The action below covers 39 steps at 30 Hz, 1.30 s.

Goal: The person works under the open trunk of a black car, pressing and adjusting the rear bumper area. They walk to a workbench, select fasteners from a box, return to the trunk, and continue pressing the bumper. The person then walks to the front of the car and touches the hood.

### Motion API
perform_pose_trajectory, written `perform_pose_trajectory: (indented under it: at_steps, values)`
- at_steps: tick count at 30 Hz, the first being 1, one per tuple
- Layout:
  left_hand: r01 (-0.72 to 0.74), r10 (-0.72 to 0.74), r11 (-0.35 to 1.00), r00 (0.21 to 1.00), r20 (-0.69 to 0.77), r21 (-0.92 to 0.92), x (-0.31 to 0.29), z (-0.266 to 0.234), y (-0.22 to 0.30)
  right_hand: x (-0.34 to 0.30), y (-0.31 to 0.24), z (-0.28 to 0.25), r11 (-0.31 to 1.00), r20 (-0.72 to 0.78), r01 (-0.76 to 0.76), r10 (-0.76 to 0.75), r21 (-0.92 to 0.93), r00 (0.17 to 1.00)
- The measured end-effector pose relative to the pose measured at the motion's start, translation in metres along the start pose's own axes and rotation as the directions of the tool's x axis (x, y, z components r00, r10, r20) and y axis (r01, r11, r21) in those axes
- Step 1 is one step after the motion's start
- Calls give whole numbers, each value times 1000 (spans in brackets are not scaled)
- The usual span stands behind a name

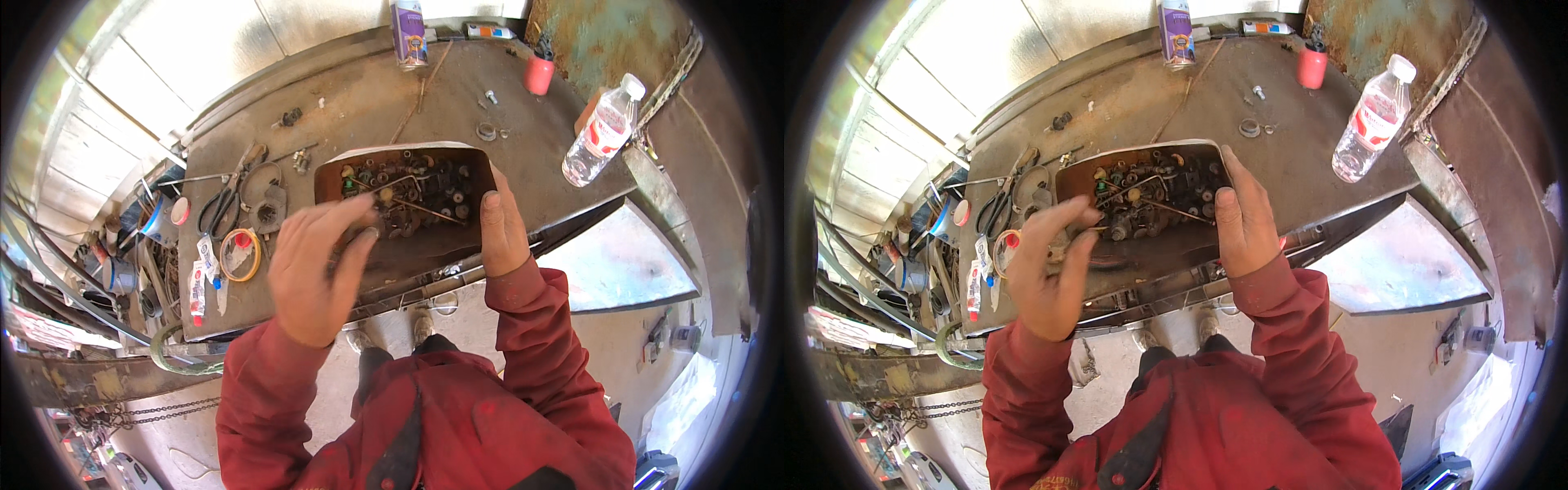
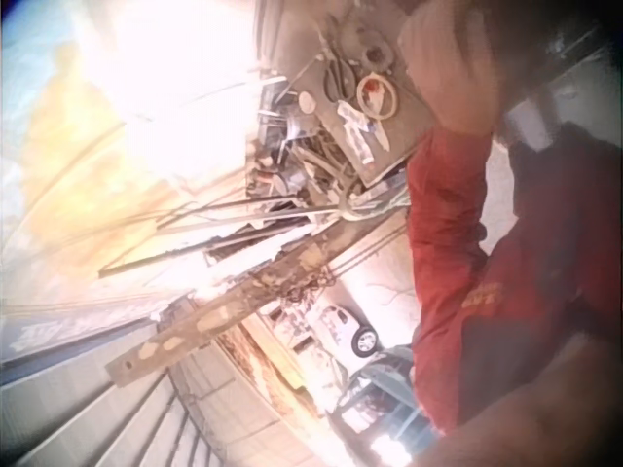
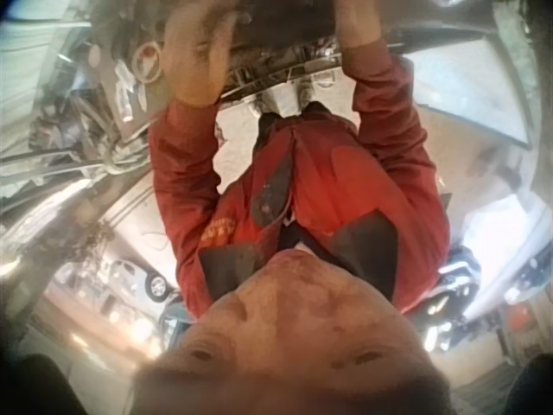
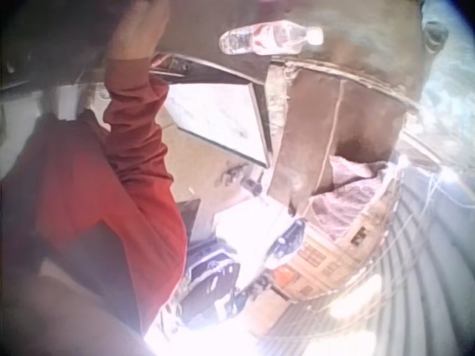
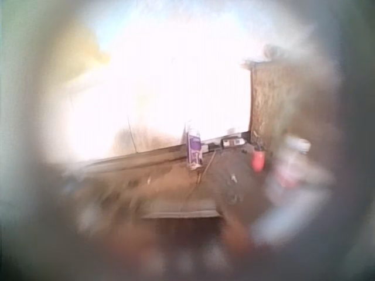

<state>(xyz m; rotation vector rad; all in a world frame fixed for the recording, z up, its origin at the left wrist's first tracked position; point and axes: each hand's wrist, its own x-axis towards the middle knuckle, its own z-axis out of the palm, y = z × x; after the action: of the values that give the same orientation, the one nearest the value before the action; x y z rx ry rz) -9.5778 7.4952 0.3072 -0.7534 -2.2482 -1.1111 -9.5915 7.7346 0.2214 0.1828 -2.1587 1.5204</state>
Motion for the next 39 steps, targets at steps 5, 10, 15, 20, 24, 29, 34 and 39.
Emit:
perform_pose_trajectory:
  at_steps: [5,10,15,20,24,29,34,39]
  values:
    - [314,-315,949,947,-68,-31,-68,-51,-13,26,23,-3,998,4,-2,2,-62,1000]
    - [580,-559,810,809,-181,92,-178,-91,-10,79,101,-20,995,83,-77,72,61,994]
    - [705,-730,679,620,-287,-205,-268,-132,14,75,62,-22,939,-160,26,-85,-344,983]
    - [691,-778,626,520,-353,-360,-339,-173,58,-43,-81,94,867,79,452,-445,-213,892]
    - [503,-777,628,453,-437,-594,-401,-217,98,-202,-206,215,906,744,272,-422,324,519]
    - [367,-754,655,375,-540,-660,-485,-275,169,-347,-322,282,750,741,27,-657,660,141]
    - [570,-649,697,241,-721,-436,-558,-315,237,-450,-385,319,631,645,-245,-764,736,-28]
    - [730,-467,590,-39,-883,-345,-619,-329,263,-536,-418,355,707,652,-269,-708,655,-273]
